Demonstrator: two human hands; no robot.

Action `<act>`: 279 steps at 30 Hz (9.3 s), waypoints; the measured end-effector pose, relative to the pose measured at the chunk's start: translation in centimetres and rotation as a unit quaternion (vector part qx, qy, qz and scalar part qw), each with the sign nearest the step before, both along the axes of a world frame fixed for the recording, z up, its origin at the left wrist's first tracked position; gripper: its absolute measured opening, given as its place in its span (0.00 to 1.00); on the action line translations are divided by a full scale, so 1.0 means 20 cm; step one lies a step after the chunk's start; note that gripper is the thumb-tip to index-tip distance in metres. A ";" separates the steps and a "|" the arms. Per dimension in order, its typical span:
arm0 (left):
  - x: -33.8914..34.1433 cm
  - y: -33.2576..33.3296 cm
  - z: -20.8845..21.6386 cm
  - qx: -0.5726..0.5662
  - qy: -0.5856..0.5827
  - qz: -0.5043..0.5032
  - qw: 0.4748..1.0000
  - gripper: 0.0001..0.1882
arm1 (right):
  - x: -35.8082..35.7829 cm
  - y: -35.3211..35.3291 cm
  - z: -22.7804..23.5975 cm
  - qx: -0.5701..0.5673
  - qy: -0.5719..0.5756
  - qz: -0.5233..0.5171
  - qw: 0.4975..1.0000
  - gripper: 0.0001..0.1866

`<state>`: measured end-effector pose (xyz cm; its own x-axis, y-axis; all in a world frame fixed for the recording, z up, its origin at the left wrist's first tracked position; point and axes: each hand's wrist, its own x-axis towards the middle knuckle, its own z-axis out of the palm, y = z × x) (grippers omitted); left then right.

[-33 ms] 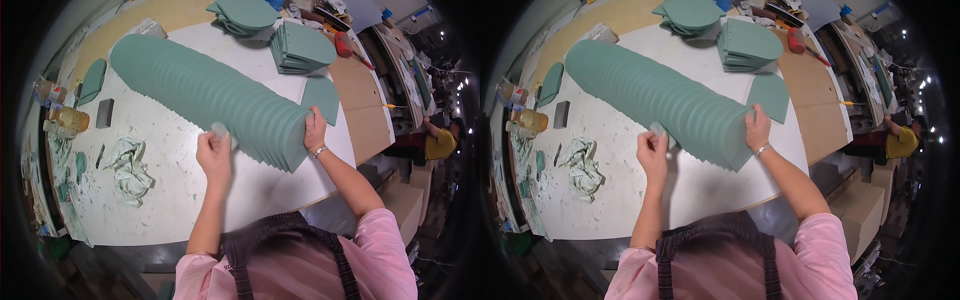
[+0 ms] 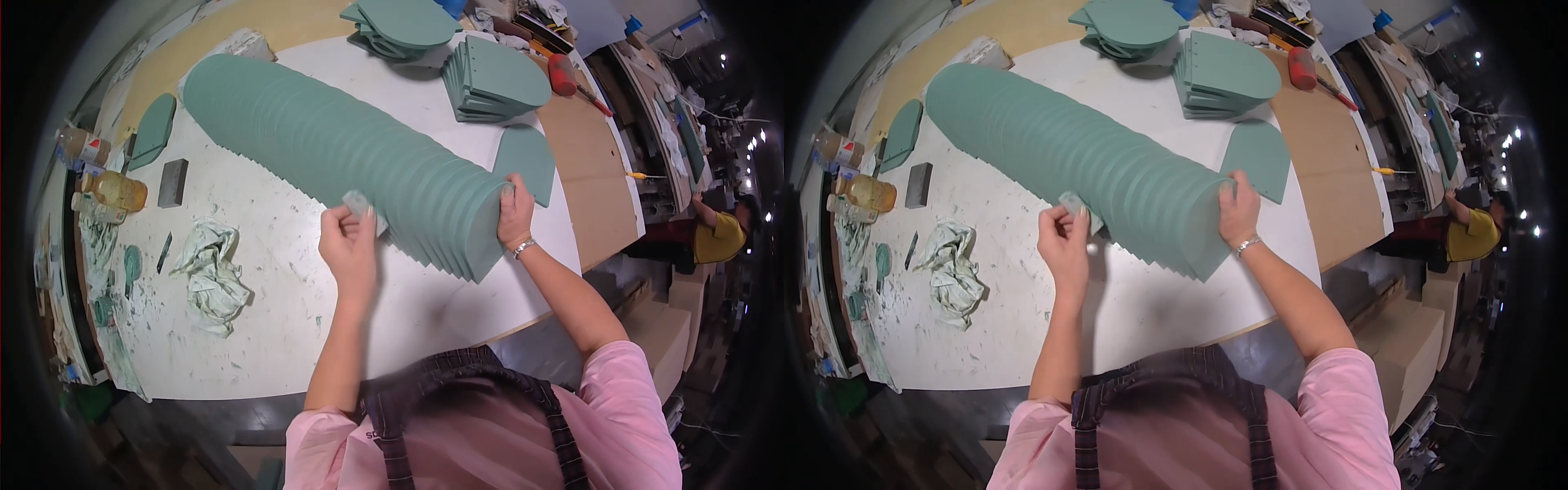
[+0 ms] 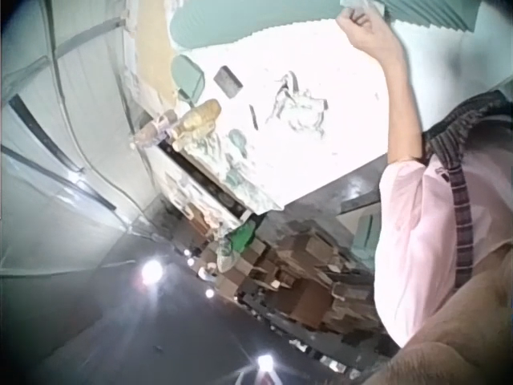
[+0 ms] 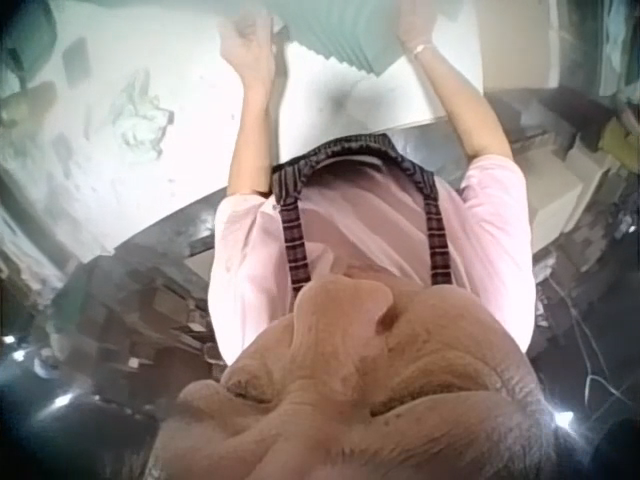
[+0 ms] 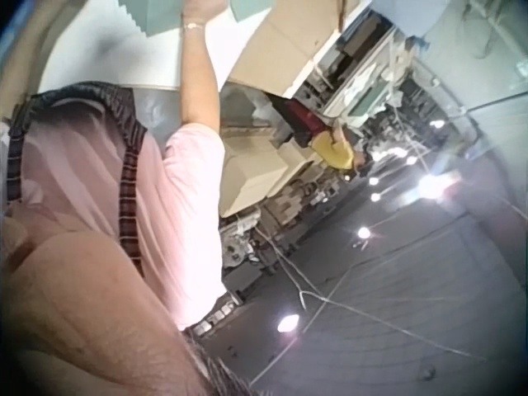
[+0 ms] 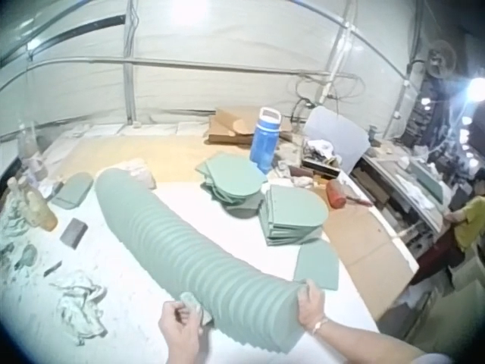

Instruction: The person wipes a stack of curved green parts with a cloth and then uses a sanding block to sand the edges of the stacked parts, occasionally handling small scrap pieces on the table.

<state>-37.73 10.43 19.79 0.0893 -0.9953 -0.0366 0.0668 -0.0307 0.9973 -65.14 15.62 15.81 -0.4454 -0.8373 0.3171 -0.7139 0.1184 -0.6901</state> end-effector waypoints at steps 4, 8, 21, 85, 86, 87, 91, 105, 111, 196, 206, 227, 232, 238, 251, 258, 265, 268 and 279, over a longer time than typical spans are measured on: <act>0.01 0.16 -0.16 0.013 -0.162 -0.033 0.986 0.11 | 0.01 -0.01 -0.01 -0.010 0.005 0.001 1.000 0.27; 0.04 0.18 -0.13 0.042 -0.169 -0.040 0.984 0.13 | 0.02 -0.01 0.02 0.001 0.005 -0.006 1.000 0.22; 0.13 -0.07 -0.02 -0.023 -0.115 0.036 0.993 0.10 | -0.03 0.01 0.01 0.026 -0.004 -0.005 1.000 0.20; 0.55 -0.95 0.11 -0.207 -0.430 0.048 0.878 0.12 | 0.00 -0.01 0.01 -0.012 -0.005 -0.006 1.000 0.30; 0.55 -0.96 0.11 -0.204 -0.443 0.046 0.872 0.13 | 0.00 -0.01 0.01 -0.010 -0.001 -0.005 1.000 0.31; 0.56 -0.94 0.13 -0.197 -0.458 0.047 0.866 0.13 | 0.00 0.00 0.02 -0.006 0.001 0.001 1.000 0.31; 0.35 -1.12 0.23 -0.304 -0.490 0.050 0.816 0.13 | 0.03 -0.02 0.01 -0.005 -0.012 0.012 1.000 0.32; 0.39 -1.34 0.29 -0.244 -0.561 0.080 0.787 0.10 | 0.02 -0.03 0.02 -0.011 -0.026 0.007 1.000 0.31; 0.45 -1.32 0.26 -0.245 -0.554 0.070 0.792 0.10 | 0.03 -0.02 0.03 -0.001 -0.022 0.007 1.000 0.31; 0.47 -0.82 0.03 0.048 -0.399 0.179 0.898 0.19 | -0.01 0.02 -0.03 -0.009 -0.006 -0.006 1.000 0.29; 0.32 -0.84 -0.02 -0.002 -0.331 0.217 0.918 0.19 | 0.00 0.00 -0.01 -0.017 -0.003 -0.007 1.000 0.28; 0.36 -0.81 0.08 -0.147 -0.352 0.155 0.911 0.12 | 0.03 -0.01 0.00 -0.011 0.001 0.010 1.000 0.26; 0.40 -0.67 -0.05 -0.198 -0.398 0.124 0.887 0.13 | -0.01 0.00 -0.01 -0.016 0.002 -0.008 1.000 0.25; 0.48 -0.71 0.03 -0.212 -0.373 0.131 0.894 0.11 | 0.03 0.00 0.02 0.006 -0.017 0.001 1.000 0.24; 0.51 -0.74 -0.11 -0.132 -0.240 0.136 0.952 0.10 | 0.02 0.00 0.03 -0.006 -0.006 0.005 1.000 0.24; 0.45 -0.66 -0.29 -0.026 -0.202 0.135 0.970 0.09 | 0.03 -0.01 0.00 -0.011 0.002 0.001 1.000 0.24; 0.51 -0.86 -0.12 -0.059 -0.129 0.167 0.976 0.11 | 0.03 -0.02 0.01 -0.014 -0.001 0.010 1.000 0.24; 0.48 -0.90 -0.06 -0.081 -0.238 0.159 0.955 0.12 | 0.03 -0.01 0.00 -0.024 0.005 0.011 1.000 0.24; 0.50 -0.94 0.04 -0.191 -0.351 0.150 0.904 0.11 | 0.02 -0.01 0.00 -0.022 0.003 0.009 1.000 0.25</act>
<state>-27.77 -8.32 20.59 0.2250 -0.8506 0.4753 -0.6390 0.2395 0.7310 -64.78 15.33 15.77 -0.4282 -0.8307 0.3557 -0.7193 0.0750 -0.6906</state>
